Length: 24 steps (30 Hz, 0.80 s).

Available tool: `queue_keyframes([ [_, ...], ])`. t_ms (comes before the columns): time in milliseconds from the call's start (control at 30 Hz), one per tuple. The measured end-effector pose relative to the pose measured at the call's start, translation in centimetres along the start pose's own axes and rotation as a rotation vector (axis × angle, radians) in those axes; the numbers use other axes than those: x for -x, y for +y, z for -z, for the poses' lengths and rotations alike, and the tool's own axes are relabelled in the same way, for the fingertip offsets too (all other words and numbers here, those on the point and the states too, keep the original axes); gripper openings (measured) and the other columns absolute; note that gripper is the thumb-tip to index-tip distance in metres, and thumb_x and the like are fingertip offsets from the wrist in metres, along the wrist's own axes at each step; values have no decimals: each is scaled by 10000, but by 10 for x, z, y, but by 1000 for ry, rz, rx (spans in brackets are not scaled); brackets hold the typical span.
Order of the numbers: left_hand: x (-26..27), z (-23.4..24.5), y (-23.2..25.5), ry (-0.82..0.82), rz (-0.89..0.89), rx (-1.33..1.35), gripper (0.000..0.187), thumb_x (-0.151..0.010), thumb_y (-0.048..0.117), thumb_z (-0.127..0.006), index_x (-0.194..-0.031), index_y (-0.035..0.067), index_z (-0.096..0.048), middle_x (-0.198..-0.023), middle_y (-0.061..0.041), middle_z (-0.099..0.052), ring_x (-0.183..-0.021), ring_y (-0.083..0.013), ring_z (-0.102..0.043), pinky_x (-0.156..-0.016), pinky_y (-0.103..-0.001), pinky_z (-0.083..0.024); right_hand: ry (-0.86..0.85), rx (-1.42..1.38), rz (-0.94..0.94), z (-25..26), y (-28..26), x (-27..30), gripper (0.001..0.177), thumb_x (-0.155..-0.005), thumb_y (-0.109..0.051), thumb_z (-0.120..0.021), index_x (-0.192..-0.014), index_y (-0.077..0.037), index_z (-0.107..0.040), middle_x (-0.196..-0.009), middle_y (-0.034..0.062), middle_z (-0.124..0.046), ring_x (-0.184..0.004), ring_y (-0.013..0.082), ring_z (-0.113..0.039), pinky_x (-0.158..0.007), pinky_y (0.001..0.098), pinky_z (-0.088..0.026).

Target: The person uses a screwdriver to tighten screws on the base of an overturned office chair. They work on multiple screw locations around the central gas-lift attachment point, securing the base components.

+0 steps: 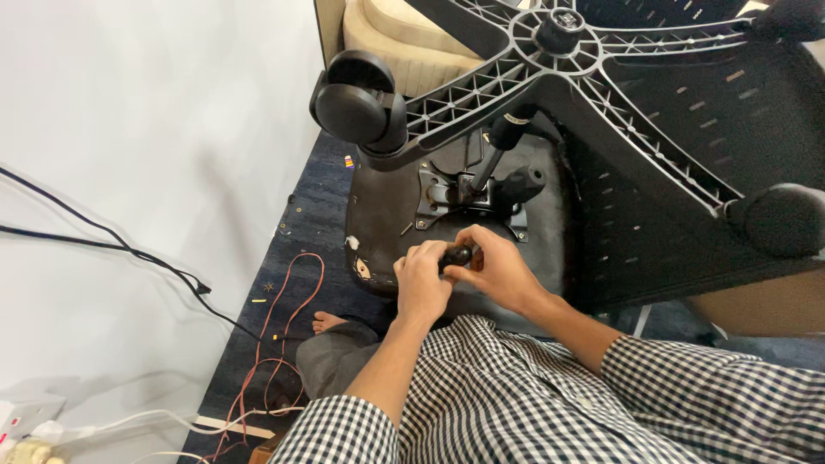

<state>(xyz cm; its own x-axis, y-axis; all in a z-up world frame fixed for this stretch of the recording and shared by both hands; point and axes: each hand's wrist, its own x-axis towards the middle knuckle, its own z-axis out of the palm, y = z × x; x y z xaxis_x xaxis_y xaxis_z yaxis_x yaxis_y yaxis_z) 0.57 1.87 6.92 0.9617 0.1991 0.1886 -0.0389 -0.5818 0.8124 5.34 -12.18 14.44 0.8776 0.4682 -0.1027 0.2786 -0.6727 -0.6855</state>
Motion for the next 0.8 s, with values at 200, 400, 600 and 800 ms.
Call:
queue_keyframes([
  [200,-4,9,2,-1,22,3,457,-789,76,-786,-1220,138,-647,-1107,3,-722,-1163,-235,-602,-1016,-472,-347,58,-159,305,-2,3,1,448,-834,-137,-753,-1245,-55,-595,-1062,36,-665,-748,102,-639,-653,277,-539],
  [400,4,6,14,76,-51,-91,525,-712,37,-763,-1208,168,-646,-1191,-22,-711,-1179,-249,-593,-1023,-451,-350,29,-61,22,-4,8,1,497,-803,-184,-875,-1168,-31,-573,-886,103,-663,-723,139,-635,-652,287,-529],
  [600,2,5,13,76,-41,11,473,-839,86,-752,-1288,118,-606,-1153,-31,-706,-1191,-242,-593,-1039,-460,-347,97,-175,326,-4,12,0,425,-860,-105,-745,-1251,-44,-590,-1091,46,-658,-786,108,-668,-697,289,-538],
  [800,5,7,13,101,-108,-82,538,-747,67,-754,-1261,127,-607,-1200,-64,-704,-1168,-251,-602,-1016,-434,-378,67,-94,135,-3,9,2,487,-795,-152,-835,-1201,-63,-581,-1046,61,-669,-777,158,-646,-694,314,-537],
])
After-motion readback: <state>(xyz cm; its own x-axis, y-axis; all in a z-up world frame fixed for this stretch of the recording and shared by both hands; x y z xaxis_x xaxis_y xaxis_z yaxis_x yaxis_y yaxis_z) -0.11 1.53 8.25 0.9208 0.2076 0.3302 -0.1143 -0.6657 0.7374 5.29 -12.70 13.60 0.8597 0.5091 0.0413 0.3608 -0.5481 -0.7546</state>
